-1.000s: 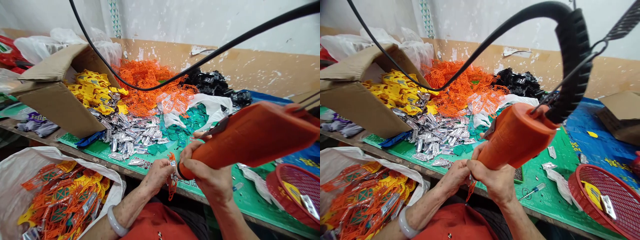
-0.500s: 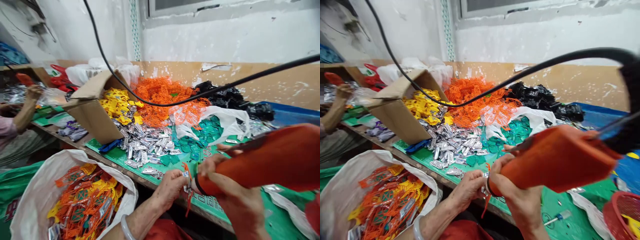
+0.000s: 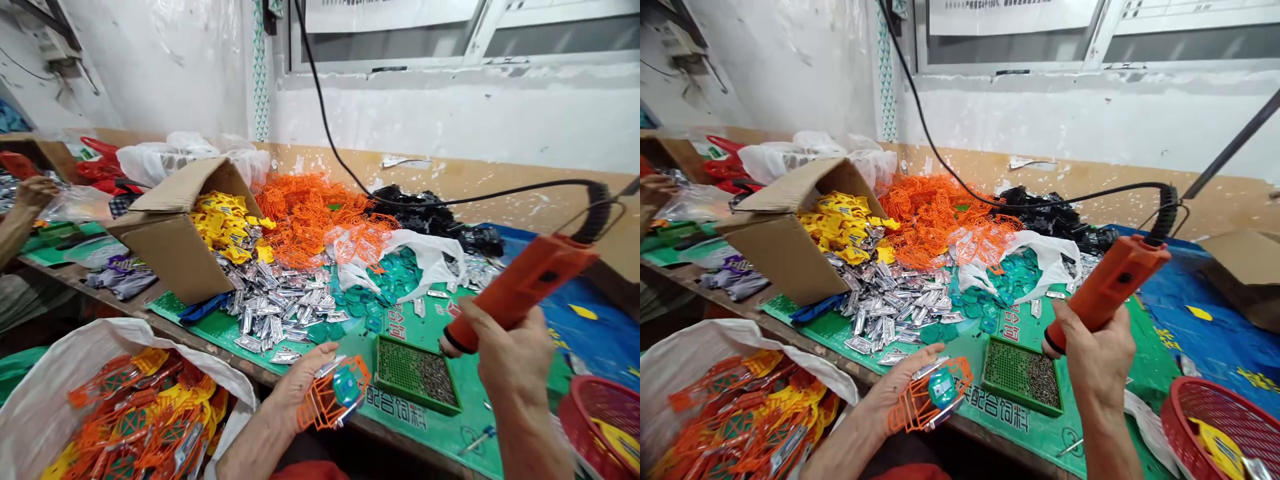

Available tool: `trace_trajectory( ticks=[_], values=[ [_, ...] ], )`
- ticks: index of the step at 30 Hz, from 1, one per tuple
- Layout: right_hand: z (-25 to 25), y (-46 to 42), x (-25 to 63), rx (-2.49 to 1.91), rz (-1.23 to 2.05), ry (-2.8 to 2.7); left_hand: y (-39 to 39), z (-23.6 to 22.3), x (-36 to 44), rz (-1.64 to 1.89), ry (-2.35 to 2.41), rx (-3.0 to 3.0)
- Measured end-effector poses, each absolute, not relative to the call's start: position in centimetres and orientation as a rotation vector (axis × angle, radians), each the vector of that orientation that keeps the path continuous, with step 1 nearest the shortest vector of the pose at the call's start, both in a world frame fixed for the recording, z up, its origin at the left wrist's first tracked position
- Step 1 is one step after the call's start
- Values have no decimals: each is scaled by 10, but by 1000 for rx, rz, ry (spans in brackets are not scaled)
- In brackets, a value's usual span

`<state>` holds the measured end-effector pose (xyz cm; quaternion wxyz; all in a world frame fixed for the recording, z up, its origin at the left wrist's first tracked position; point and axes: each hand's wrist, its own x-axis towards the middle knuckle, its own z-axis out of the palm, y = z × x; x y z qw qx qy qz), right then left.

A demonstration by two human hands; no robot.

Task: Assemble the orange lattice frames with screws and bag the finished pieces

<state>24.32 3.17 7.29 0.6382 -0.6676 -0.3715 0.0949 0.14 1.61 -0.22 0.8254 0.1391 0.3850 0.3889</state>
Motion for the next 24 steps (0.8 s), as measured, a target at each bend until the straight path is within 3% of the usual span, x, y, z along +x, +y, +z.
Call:
trace_trajectory(
  ticks=[4,6,12,24],
  values=[
    [58,21,234,-1604,-546,-1139,20,-1,-3,841,809,218],
    [48,26,224,-1510,-676,-1319,22,2,-5,813,800,199],
    [14,86,199,-1579,-53,-2018,19,9,-19,797,638,99],
    [-4,102,145,-1483,468,-2325,5,1,-38,837,396,97]
  ],
)
